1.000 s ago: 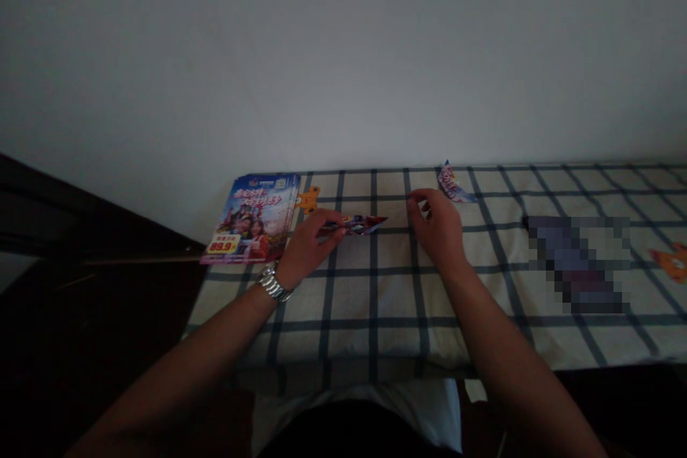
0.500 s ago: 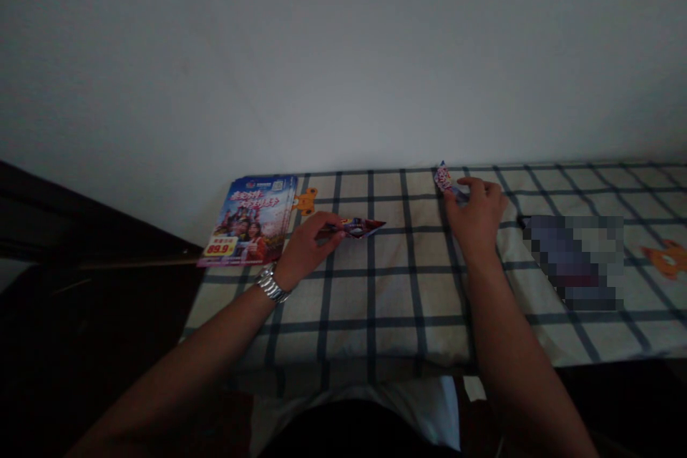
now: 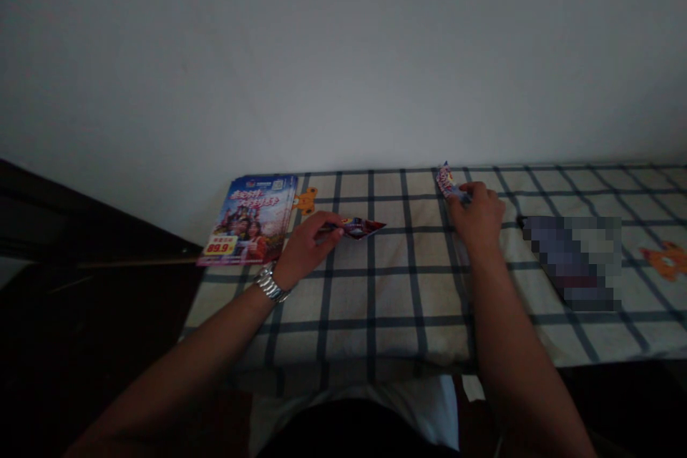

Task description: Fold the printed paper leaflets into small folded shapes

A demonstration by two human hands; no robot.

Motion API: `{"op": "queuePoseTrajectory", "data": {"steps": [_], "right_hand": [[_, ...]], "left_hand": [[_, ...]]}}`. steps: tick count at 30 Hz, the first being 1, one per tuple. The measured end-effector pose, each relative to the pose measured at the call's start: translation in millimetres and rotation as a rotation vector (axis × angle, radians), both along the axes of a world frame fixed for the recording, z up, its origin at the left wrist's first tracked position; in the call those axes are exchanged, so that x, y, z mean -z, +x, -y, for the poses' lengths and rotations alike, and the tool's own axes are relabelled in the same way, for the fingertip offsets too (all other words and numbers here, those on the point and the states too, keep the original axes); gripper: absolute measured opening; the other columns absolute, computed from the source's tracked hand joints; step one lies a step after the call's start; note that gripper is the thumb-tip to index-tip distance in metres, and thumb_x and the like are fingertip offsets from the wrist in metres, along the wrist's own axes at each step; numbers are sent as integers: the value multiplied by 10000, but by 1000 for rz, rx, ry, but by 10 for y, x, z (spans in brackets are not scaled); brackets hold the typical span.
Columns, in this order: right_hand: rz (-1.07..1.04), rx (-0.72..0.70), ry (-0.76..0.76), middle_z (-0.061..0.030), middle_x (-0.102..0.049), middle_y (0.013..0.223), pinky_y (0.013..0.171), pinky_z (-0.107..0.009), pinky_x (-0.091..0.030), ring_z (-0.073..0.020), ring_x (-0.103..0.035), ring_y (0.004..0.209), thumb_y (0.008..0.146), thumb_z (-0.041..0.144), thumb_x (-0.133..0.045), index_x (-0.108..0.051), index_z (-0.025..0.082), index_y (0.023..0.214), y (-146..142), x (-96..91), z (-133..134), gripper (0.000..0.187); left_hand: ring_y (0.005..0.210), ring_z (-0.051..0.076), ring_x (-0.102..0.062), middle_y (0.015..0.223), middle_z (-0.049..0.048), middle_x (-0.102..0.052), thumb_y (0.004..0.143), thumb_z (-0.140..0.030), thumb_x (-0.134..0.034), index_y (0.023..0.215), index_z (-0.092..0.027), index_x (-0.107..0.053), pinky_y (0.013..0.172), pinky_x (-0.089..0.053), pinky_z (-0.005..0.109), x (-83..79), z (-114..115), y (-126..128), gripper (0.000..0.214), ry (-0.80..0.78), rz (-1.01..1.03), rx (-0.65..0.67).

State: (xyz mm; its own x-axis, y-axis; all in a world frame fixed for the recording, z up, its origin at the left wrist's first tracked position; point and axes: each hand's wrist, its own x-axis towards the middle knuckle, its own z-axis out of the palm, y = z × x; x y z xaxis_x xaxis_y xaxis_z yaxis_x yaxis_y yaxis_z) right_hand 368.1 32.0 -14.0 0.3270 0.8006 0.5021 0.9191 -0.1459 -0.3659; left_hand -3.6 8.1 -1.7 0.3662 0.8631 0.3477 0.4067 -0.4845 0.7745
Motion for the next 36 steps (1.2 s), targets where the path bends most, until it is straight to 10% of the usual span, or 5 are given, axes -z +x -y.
{"op": "queuePoseTrajectory", "data": {"steps": [20,36], "right_hand": [[-349,-314,-29,-67,-746,900,693,-369,-522,-235,-667,744,892,482,-645,-669,217,1012,-429,-155,76,292],[-711,-691,-77,-86,-739,1187,901,-447,-608,-262,-722,1039,880,453,-726,-611,257,1101,-910,-92,222,317]], "left_hand": [[960,161,-720,1097,60,-689,958,-281,-630,1105,-205,-622,882,-643,330,9,-9,13,166,-56,78,-20],[953,155,-726,1067,40,-707,950,-256,-648,1118,-219,-617,882,-638,319,6,1,10,174,-58,45,-44]]}}
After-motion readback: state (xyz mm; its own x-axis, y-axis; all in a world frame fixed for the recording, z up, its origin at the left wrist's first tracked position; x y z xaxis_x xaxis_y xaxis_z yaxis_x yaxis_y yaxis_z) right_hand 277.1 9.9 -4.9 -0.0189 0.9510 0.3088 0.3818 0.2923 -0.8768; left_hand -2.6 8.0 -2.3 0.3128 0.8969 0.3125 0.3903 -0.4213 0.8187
